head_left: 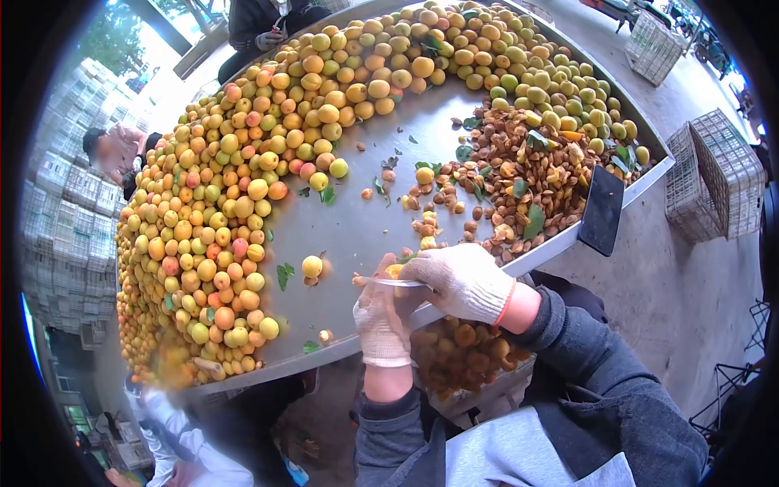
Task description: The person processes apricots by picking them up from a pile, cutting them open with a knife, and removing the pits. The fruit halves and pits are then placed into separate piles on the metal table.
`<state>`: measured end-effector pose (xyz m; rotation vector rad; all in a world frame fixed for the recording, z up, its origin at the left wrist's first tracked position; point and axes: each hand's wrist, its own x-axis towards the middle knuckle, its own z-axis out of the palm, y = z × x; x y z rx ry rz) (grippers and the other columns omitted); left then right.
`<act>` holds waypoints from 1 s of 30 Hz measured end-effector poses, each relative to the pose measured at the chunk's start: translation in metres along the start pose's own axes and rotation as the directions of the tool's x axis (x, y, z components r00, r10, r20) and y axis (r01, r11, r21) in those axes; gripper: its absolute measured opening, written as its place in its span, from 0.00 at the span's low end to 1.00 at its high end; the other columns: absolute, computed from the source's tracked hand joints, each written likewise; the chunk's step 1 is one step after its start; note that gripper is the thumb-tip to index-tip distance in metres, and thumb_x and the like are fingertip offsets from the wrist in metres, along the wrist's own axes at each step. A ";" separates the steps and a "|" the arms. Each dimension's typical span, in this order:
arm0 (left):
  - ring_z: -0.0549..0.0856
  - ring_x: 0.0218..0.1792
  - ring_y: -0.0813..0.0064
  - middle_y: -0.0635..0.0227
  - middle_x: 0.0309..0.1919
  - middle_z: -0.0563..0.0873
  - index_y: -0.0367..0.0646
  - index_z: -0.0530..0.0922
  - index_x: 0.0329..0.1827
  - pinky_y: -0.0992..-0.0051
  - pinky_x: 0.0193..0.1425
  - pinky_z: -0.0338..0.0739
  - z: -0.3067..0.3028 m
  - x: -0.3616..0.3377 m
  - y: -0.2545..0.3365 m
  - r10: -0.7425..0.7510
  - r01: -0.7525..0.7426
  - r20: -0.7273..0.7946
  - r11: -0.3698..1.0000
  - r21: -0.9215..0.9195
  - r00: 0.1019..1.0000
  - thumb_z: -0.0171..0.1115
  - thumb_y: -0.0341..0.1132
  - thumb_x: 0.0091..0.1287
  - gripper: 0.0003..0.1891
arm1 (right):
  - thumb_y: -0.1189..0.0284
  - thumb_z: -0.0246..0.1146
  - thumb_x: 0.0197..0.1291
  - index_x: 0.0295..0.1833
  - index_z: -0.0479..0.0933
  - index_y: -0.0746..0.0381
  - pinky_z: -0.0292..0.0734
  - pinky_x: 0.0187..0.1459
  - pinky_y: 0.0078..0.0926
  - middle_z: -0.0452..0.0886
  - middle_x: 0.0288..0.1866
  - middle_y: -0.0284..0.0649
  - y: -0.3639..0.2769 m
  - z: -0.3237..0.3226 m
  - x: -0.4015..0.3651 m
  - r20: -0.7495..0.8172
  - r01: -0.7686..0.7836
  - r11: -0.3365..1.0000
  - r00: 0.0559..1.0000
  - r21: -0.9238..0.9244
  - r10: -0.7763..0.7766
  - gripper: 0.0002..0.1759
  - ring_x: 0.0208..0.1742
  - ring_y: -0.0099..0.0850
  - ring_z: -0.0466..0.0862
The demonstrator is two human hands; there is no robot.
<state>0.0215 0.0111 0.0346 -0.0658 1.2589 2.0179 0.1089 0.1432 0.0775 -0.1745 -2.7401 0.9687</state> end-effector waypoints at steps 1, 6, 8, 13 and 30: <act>0.84 0.47 0.60 0.55 0.50 0.82 0.32 0.72 0.61 0.61 0.53 0.81 0.000 0.000 0.000 0.002 -0.002 0.000 1.000 0.000 1.000 0.59 0.37 0.70 0.22 | 0.74 0.64 0.55 0.46 0.80 0.58 0.79 0.38 0.34 0.82 0.35 0.41 0.000 0.001 0.001 -0.014 -0.010 1.000 1.000 -0.023 0.010 0.11 0.38 0.43 0.84; 0.82 0.53 0.64 0.55 0.54 0.81 0.30 0.73 0.61 0.71 0.57 0.77 -0.007 -0.012 0.004 -0.035 0.035 0.126 0.999 0.003 0.991 0.63 0.39 0.66 0.26 | 0.75 0.61 0.60 0.43 0.78 0.64 0.78 0.38 0.27 0.82 0.31 0.40 0.013 -0.002 0.005 -0.201 -0.102 0.841 0.949 0.531 0.242 0.07 0.34 0.31 0.83; 0.81 0.54 0.65 0.55 0.54 0.81 0.30 0.73 0.61 0.71 0.58 0.76 -0.011 -0.029 0.004 -0.037 -0.010 0.298 0.988 0.152 0.954 0.64 0.40 0.66 0.26 | 0.73 0.62 0.61 0.41 0.77 0.64 0.77 0.39 0.27 0.81 0.31 0.40 0.018 -0.015 0.005 -0.210 -0.184 0.892 0.934 0.413 0.290 0.07 0.32 0.28 0.80; 0.79 0.57 0.68 0.60 0.57 0.80 0.37 0.75 0.60 0.71 0.62 0.72 0.004 -0.045 0.031 0.222 -0.490 0.437 0.416 0.765 0.871 0.66 0.38 0.63 0.24 | 0.69 0.64 0.61 0.47 0.79 0.61 0.77 0.42 0.28 0.82 0.35 0.42 0.016 -0.025 0.000 -0.137 -0.297 0.866 0.916 0.403 0.378 0.11 0.36 0.30 0.83; 0.84 0.40 0.79 0.67 0.43 0.83 0.36 0.74 0.61 0.79 0.45 0.80 -0.035 0.021 0.066 0.146 -0.193 0.131 0.832 0.521 0.981 0.62 0.20 0.60 0.23 | 0.71 0.64 0.58 0.52 0.77 0.63 0.76 0.47 0.26 0.83 0.39 0.42 0.005 0.004 0.000 -0.029 -0.218 0.726 0.950 0.652 0.312 0.17 0.43 0.29 0.83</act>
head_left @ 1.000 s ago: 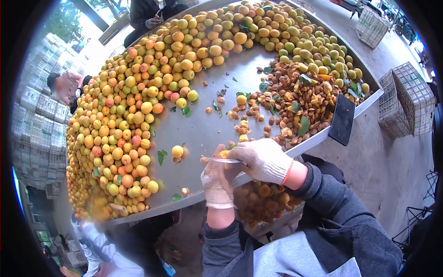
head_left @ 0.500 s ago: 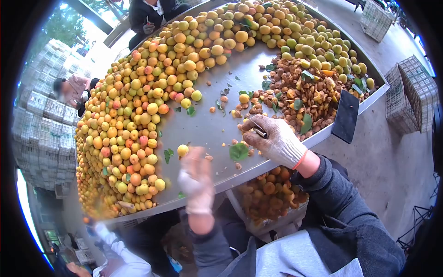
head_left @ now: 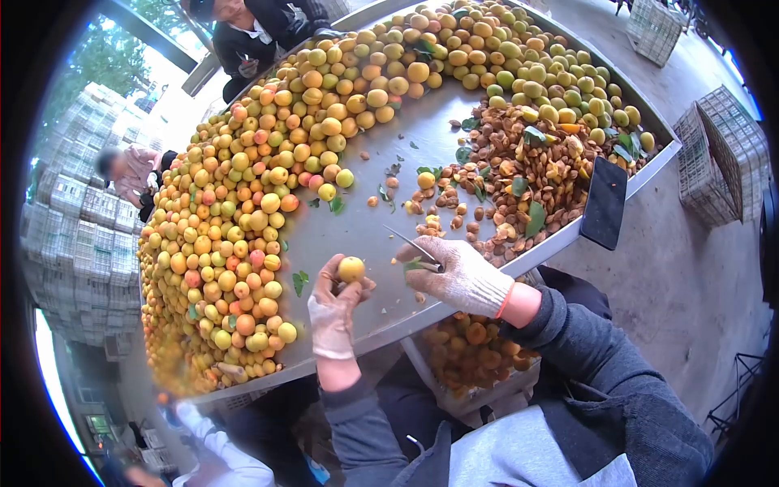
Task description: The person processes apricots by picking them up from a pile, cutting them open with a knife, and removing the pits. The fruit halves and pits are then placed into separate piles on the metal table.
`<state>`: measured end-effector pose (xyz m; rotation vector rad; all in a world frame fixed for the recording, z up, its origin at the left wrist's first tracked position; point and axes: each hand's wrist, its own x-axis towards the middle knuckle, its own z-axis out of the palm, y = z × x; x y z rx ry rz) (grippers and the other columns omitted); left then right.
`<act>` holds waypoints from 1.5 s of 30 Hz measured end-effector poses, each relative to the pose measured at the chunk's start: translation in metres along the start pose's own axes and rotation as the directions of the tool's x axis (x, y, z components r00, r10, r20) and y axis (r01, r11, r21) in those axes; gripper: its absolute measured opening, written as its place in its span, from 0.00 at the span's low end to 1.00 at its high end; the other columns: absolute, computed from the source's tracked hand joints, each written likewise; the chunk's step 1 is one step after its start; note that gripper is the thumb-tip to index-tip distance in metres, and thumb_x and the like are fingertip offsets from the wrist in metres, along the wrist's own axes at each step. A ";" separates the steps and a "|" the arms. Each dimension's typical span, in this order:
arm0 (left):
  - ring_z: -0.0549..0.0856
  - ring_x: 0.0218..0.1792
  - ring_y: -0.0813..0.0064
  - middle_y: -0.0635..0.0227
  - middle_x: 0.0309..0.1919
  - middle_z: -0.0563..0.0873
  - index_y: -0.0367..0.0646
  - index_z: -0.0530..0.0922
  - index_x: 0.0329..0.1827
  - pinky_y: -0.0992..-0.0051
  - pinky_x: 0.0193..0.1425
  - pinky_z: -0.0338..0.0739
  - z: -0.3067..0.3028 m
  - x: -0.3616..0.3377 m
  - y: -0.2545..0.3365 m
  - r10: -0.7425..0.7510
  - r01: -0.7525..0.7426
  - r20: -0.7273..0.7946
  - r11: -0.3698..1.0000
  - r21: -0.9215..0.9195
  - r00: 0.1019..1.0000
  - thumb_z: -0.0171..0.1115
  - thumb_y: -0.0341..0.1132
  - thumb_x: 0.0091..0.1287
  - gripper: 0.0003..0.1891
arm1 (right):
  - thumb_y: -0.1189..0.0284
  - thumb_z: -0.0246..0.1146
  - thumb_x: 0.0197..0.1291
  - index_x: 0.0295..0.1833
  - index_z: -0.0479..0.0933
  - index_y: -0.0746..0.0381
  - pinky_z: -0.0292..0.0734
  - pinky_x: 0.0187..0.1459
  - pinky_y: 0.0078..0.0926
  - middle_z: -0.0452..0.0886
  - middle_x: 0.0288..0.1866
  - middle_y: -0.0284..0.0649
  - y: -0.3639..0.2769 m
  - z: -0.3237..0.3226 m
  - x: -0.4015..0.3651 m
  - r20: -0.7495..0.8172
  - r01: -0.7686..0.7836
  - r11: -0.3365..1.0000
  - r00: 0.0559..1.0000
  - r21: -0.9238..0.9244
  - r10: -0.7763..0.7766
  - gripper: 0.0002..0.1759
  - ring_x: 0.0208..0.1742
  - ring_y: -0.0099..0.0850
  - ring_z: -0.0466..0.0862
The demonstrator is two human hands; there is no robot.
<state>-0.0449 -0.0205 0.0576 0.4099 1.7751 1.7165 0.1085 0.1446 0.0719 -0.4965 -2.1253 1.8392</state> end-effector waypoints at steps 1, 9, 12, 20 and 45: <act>0.84 0.40 0.79 0.67 0.43 0.83 0.36 0.74 0.61 0.79 0.45 0.80 0.008 -0.010 0.004 0.000 0.000 0.001 1.000 -0.004 1.000 0.62 0.20 0.60 0.23 | 0.71 0.64 0.58 0.52 0.77 0.63 0.76 0.47 0.26 0.83 0.39 0.42 0.001 0.003 0.000 0.000 -0.001 1.000 1.000 -0.004 0.001 0.17 0.43 0.29 0.83; 0.82 0.50 0.73 0.64 0.51 0.81 0.35 0.70 0.65 0.76 0.54 0.79 0.046 -0.027 -0.010 0.105 -0.064 0.083 0.917 -0.394 0.991 0.71 0.20 0.52 0.34 | 0.68 0.64 0.59 0.53 0.76 0.62 0.78 0.43 0.33 0.82 0.38 0.47 -0.003 0.004 -0.009 0.089 0.123 0.974 0.990 -0.191 -0.107 0.17 0.39 0.39 0.84; 0.82 0.51 0.71 0.61 0.52 0.81 0.33 0.70 0.63 0.73 0.58 0.77 0.040 -0.019 -0.019 0.183 -0.089 0.108 0.813 -0.576 0.977 0.72 0.26 0.56 0.31 | 0.70 0.62 0.60 0.50 0.77 0.62 0.78 0.43 0.31 0.83 0.37 0.46 0.000 0.007 -0.010 0.100 0.172 0.960 0.983 -0.220 -0.154 0.14 0.38 0.37 0.84; 0.80 0.56 0.66 0.57 0.52 0.80 0.30 0.69 0.64 0.67 0.66 0.71 0.042 -0.025 -0.008 0.197 -0.101 0.162 0.879 -0.466 0.967 0.69 0.40 0.62 0.32 | 0.74 0.61 0.57 0.44 0.81 0.63 0.79 0.45 0.30 0.85 0.36 0.45 -0.003 0.009 -0.012 0.209 0.077 0.993 0.976 -0.093 -0.056 0.10 0.39 0.35 0.85; 0.80 0.57 0.67 0.57 0.53 0.82 0.33 0.72 0.63 0.70 0.64 0.73 0.066 -0.032 -0.023 0.207 -0.143 0.113 0.898 -0.415 0.972 0.75 0.31 0.57 0.31 | 0.74 0.61 0.54 0.47 0.80 0.61 0.78 0.37 0.36 0.84 0.33 0.48 0.011 0.022 -0.014 0.100 0.117 0.928 0.991 -0.355 -0.087 0.13 0.34 0.46 0.84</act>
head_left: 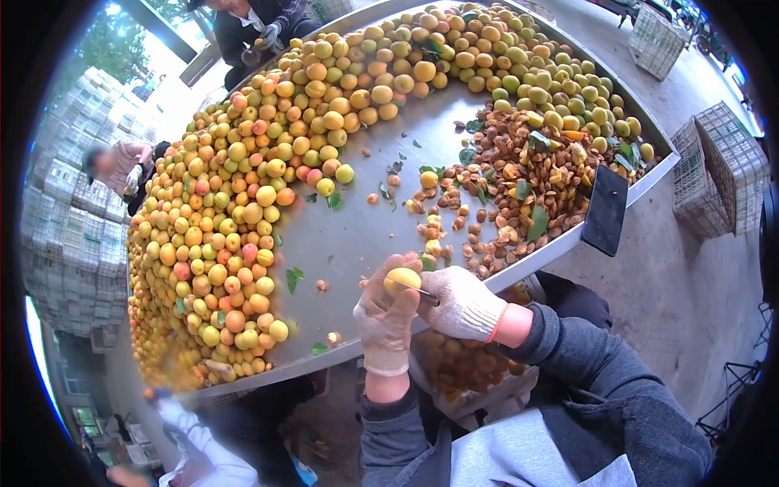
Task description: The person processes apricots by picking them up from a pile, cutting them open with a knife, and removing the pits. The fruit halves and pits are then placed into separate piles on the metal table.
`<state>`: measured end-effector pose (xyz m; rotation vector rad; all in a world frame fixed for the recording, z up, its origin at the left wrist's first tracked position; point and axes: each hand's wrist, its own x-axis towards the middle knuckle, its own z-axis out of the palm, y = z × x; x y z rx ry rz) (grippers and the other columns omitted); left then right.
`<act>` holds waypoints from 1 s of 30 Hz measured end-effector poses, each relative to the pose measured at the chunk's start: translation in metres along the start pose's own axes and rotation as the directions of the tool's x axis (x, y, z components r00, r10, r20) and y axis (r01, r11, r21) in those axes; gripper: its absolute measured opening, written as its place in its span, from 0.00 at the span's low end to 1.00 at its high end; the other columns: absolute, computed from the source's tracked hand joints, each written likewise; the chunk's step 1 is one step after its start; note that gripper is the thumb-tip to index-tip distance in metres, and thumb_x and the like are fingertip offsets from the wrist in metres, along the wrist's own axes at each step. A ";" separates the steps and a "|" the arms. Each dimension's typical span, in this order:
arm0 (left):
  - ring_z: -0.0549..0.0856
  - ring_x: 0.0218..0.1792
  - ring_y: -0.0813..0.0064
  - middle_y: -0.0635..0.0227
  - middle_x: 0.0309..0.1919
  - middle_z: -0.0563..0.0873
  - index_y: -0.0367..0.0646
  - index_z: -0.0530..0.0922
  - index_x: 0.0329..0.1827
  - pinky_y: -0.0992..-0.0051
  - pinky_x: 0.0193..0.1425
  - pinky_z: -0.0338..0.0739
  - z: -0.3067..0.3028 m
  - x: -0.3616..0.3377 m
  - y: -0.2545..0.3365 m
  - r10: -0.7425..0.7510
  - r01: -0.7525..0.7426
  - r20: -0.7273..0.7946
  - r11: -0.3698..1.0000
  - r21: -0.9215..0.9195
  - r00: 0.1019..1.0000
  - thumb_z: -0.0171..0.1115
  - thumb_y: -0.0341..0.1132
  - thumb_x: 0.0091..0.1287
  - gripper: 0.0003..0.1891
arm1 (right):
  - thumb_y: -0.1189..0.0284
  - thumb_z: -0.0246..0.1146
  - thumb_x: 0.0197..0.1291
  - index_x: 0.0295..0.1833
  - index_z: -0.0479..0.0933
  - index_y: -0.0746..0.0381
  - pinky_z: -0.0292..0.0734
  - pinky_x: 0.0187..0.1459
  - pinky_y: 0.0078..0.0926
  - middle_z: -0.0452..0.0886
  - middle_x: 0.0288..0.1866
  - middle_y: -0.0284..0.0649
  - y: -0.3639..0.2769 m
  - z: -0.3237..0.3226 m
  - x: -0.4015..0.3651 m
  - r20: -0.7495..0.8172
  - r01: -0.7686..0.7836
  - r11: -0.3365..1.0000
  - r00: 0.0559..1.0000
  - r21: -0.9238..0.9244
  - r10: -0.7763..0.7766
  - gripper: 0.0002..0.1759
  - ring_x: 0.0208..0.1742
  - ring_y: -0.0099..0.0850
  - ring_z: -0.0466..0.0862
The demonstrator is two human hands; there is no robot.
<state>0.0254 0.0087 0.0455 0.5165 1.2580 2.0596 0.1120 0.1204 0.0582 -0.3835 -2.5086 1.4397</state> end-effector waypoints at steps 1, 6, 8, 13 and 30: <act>0.80 0.57 0.66 0.57 0.53 0.82 0.33 0.72 0.63 0.70 0.64 0.73 0.004 -0.002 0.004 0.024 -0.019 -0.042 0.995 0.098 0.999 0.75 0.30 0.56 0.31 | 0.74 0.61 0.54 0.47 0.80 0.61 0.78 0.37 0.36 0.84 0.33 0.48 -0.001 -0.002 0.000 0.003 0.000 1.000 1.000 -0.001 0.000 0.13 0.34 0.46 0.84; 0.80 0.57 0.67 0.60 0.54 0.82 0.35 0.73 0.62 0.71 0.63 0.74 0.012 -0.006 0.013 0.082 -0.086 0.029 0.894 0.440 0.996 0.75 0.28 0.55 0.31 | 0.74 0.62 0.54 0.46 0.80 0.59 0.78 0.37 0.35 0.83 0.32 0.48 -0.006 -0.014 0.001 0.146 -0.059 0.995 0.988 0.075 0.048 0.12 0.34 0.46 0.84; 0.80 0.56 0.67 0.60 0.54 0.82 0.35 0.73 0.62 0.71 0.63 0.74 0.016 -0.005 0.014 0.098 -0.110 0.051 0.891 0.441 0.994 0.75 0.27 0.55 0.31 | 0.74 0.62 0.53 0.45 0.81 0.59 0.78 0.37 0.35 0.83 0.32 0.48 -0.007 -0.013 0.002 0.082 -0.015 0.995 0.997 0.098 0.006 0.12 0.34 0.46 0.84; 0.80 0.55 0.69 0.60 0.53 0.81 0.34 0.74 0.60 0.71 0.61 0.76 0.013 -0.007 0.007 0.012 -0.004 -0.085 0.995 0.095 0.996 0.76 0.24 0.53 0.30 | 0.68 0.65 0.52 0.42 0.79 0.61 0.78 0.37 0.35 0.83 0.31 0.46 -0.004 -0.005 0.002 -0.011 0.027 0.998 1.000 0.048 -0.027 0.13 0.35 0.46 0.84; 0.80 0.56 0.71 0.60 0.54 0.81 0.33 0.74 0.61 0.73 0.62 0.74 -0.022 0.004 0.013 0.095 -0.089 -0.049 0.988 0.123 0.994 0.75 0.29 0.55 0.30 | 0.70 0.61 0.58 0.41 0.83 0.63 0.78 0.38 0.22 0.83 0.30 0.39 -0.002 -0.042 0.000 0.215 -0.173 0.897 0.972 0.407 0.090 0.10 0.31 0.23 0.81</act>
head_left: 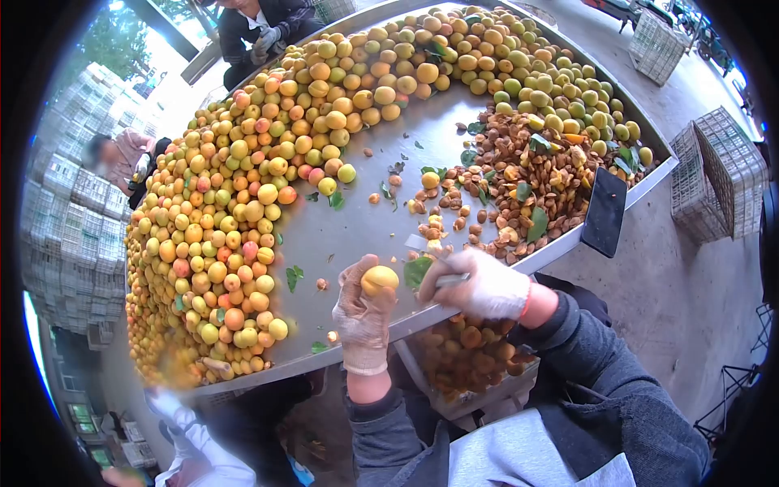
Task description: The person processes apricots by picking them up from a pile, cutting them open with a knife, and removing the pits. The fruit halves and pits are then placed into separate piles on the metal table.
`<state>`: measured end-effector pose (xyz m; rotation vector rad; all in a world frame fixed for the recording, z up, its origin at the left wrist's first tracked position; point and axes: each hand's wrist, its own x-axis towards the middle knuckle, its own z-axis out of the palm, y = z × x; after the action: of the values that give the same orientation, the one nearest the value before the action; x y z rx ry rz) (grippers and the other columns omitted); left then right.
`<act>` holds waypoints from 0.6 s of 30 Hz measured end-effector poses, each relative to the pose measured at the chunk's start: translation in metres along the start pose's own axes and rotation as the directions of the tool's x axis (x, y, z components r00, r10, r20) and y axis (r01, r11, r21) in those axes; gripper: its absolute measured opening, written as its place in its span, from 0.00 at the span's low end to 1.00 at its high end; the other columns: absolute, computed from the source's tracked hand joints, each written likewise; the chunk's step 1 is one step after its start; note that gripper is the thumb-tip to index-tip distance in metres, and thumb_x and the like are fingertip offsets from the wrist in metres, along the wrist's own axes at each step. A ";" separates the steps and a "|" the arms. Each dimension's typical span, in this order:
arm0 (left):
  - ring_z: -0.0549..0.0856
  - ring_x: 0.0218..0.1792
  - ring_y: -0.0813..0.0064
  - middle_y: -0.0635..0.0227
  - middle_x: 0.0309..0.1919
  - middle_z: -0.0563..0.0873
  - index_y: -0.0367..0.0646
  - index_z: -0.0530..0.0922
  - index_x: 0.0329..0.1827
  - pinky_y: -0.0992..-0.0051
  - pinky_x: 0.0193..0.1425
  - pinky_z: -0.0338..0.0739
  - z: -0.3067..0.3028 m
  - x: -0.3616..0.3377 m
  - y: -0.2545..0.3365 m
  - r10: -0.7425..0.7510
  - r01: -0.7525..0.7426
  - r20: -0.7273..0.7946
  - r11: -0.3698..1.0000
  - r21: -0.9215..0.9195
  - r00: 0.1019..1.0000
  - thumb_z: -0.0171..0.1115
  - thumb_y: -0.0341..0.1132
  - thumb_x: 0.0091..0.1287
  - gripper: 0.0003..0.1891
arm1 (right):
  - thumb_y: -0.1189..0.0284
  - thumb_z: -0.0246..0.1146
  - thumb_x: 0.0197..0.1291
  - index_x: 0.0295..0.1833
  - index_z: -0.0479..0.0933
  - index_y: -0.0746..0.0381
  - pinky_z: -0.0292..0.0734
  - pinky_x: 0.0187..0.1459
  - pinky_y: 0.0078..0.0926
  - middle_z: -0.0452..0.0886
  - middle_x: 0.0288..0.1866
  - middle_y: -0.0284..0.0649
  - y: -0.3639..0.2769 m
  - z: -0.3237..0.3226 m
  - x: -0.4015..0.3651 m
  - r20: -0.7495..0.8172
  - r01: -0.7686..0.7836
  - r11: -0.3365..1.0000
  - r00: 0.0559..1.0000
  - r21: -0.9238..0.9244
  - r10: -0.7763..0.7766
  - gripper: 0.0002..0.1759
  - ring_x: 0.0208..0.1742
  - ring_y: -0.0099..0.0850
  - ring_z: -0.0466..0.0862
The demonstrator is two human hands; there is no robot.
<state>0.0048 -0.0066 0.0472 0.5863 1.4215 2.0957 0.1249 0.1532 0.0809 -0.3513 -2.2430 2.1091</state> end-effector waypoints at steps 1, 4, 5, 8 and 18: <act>0.80 0.55 0.72 0.62 0.53 0.81 0.35 0.74 0.61 0.74 0.62 0.73 -0.002 0.000 -0.001 0.050 -0.038 -0.067 0.983 0.179 0.996 0.76 0.30 0.55 0.30 | 0.69 0.62 0.58 0.43 0.82 0.64 0.78 0.41 0.24 0.84 0.33 0.40 -0.027 -0.006 -0.005 -0.061 -0.265 0.956 0.960 0.127 0.274 0.12 0.35 0.25 0.83; 0.80 0.53 0.75 0.67 0.49 0.82 0.37 0.76 0.60 0.76 0.59 0.73 0.014 -0.007 -0.005 0.007 -0.015 0.027 0.939 0.344 1.000 0.76 0.29 0.54 0.29 | 0.67 0.65 0.58 0.50 0.79 0.64 0.76 0.42 0.23 0.81 0.33 0.36 -0.012 0.004 0.004 -0.251 0.016 1.000 0.968 -0.012 -0.019 0.17 0.37 0.25 0.81; 0.80 0.53 0.75 0.67 0.49 0.82 0.37 0.76 0.60 0.76 0.59 0.73 0.020 -0.008 -0.004 -0.002 -0.010 0.035 0.939 0.343 0.999 0.76 0.29 0.54 0.29 | 0.69 0.66 0.58 0.52 0.77 0.64 0.75 0.41 0.20 0.77 0.29 0.30 -0.008 0.007 0.007 -0.264 0.087 0.991 0.958 -0.099 -0.110 0.17 0.35 0.21 0.79; 0.81 0.52 0.75 0.66 0.51 0.82 0.36 0.78 0.58 0.76 0.59 0.74 0.033 -0.009 0.004 0.093 -0.143 0.125 0.860 0.490 0.988 0.71 0.25 0.58 0.23 | 0.67 0.66 0.59 0.53 0.77 0.64 0.76 0.43 0.22 0.82 0.36 0.34 -0.002 0.002 0.007 -0.192 0.096 0.984 0.974 -0.147 -0.123 0.18 0.38 0.20 0.78; 0.84 0.48 0.67 0.55 0.53 0.81 0.33 0.71 0.63 0.67 0.53 0.83 0.017 -0.005 0.003 -0.242 0.251 0.071 0.904 -0.347 0.968 0.60 0.30 0.69 0.20 | 0.66 0.62 0.62 0.48 0.78 0.58 0.65 0.20 0.14 0.81 0.32 0.31 -0.019 -0.010 -0.003 -0.019 -0.220 0.879 0.968 0.423 0.251 0.12 0.19 0.15 0.71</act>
<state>0.0188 0.0013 0.0555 0.2714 1.0058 2.0586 0.1271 0.1613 0.1010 -0.6907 -1.7115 2.5703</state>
